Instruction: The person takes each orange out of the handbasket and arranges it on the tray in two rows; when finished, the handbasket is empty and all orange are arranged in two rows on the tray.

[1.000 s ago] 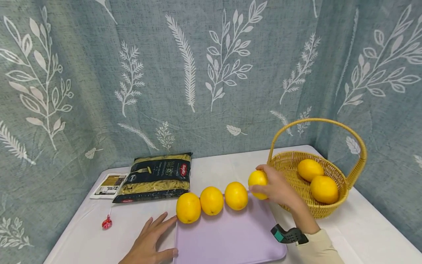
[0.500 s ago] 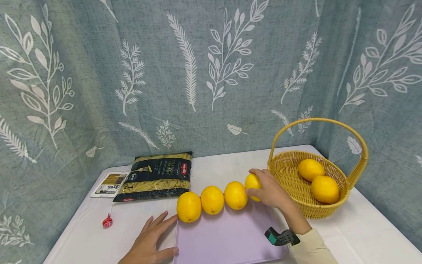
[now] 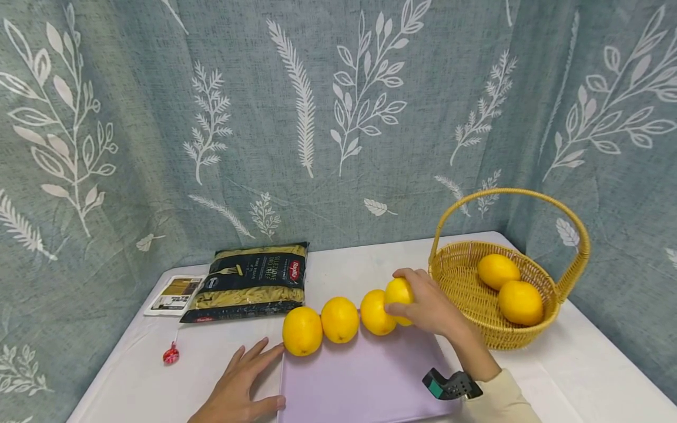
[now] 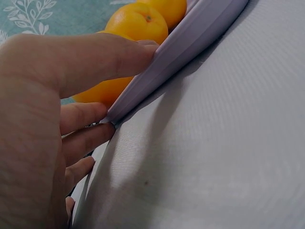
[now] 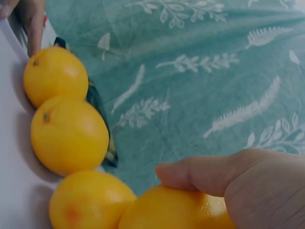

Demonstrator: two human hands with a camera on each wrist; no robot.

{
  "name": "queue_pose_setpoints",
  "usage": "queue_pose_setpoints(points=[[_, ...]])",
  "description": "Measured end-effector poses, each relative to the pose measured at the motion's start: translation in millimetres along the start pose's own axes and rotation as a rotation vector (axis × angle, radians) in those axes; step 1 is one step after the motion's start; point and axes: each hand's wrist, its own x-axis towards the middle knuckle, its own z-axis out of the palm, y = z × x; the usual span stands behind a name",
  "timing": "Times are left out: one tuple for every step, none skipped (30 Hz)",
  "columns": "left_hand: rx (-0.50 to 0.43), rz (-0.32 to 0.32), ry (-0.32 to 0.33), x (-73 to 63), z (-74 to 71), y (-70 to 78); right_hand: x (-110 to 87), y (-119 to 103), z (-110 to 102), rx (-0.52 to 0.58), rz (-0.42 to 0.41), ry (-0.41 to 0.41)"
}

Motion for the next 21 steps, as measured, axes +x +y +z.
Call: queue_pose_setpoints(points=[[0.0, -0.004, -0.003, 0.3, -0.2, 0.2, -0.6, -2.7, 0.7, 0.011, -0.005, -0.004], [-0.001, -0.007, -0.004, 0.7, -0.5, 0.3, -1.3, -5.2, 1.3, 0.021, -0.01, -0.009], [0.002, -0.008, -0.005, 1.1, -0.7, 0.3, -2.0, -7.5, 2.0, 0.019, -0.02, -0.008], [0.006, -0.006, -0.002, 1.4, -1.0, 0.3, -2.6, -9.9, 2.8, 0.015, -0.03, -0.007], [0.008, -0.007, -0.001, 1.9, -1.2, 0.2, -3.2, -11.9, 3.7, 0.008, -0.041, -0.004], [0.011, -0.005, 0.002, 2.2, -1.3, 0.0, -3.7, -13.8, 4.5, 0.002, -0.052, -0.003], [0.017, 0.001, 0.005, 2.5, -1.3, -0.3, -4.3, -15.6, 5.6, -0.001, -0.06, 0.0], [0.021, 0.004, 0.007, 2.8, -1.3, -0.6, -5.1, -17.5, 6.7, -0.003, -0.067, 0.001], [0.022, 0.008, 0.007, 2.7, -1.3, -1.1, -5.8, -19.1, 8.0, -0.005, -0.076, 0.002], [0.021, 0.01, 0.009, 2.8, -1.2, -1.4, -6.6, -20.8, 9.5, 0.0, -0.079, 0.0], [0.02, 0.013, 0.01, 2.6, -1.0, -1.6, -7.4, -22.4, 11.1, 0.013, -0.083, -0.003], [0.019, 0.017, 0.011, 2.3, -0.8, -1.9, -8.1, -24.0, 12.8, 0.026, -0.089, -0.007], [0.017, 0.02, 0.011, 2.0, -0.7, -2.0, -8.8, -25.6, 14.8, 0.043, -0.097, -0.012], [0.014, 0.021, 0.011, 1.7, -0.5, -2.1, -9.3, -26.9, 17.0, 0.061, -0.107, -0.019], [0.014, 0.029, 0.014, 1.3, -0.5, -2.5, -9.5, -28.2, 19.5, 0.076, -0.121, -0.024], [0.014, 0.031, 0.016, 1.3, -0.2, -2.3, -9.8, -29.7, 22.0, 0.091, -0.132, -0.031], [0.014, 0.03, 0.014, 1.1, -0.1, -2.1, -10.1, -31.0, 24.7, 0.108, -0.144, -0.04], [0.012, 0.027, 0.013, 1.3, 0.1, -1.8, -10.3, -32.1, 27.5, 0.121, -0.155, -0.05], [0.01, 0.025, 0.011, 1.3, 0.2, -1.5, -10.8, -33.4, 30.2, 0.14, -0.161, -0.065], [0.009, 0.022, 0.01, 1.4, 0.3, -1.3, -11.3, -34.7, 32.9, 0.16, -0.168, -0.08], [0.008, 0.02, 0.009, 1.4, 0.4, -1.0, -12.1, -35.9, 35.6, 0.18, -0.168, -0.098]])
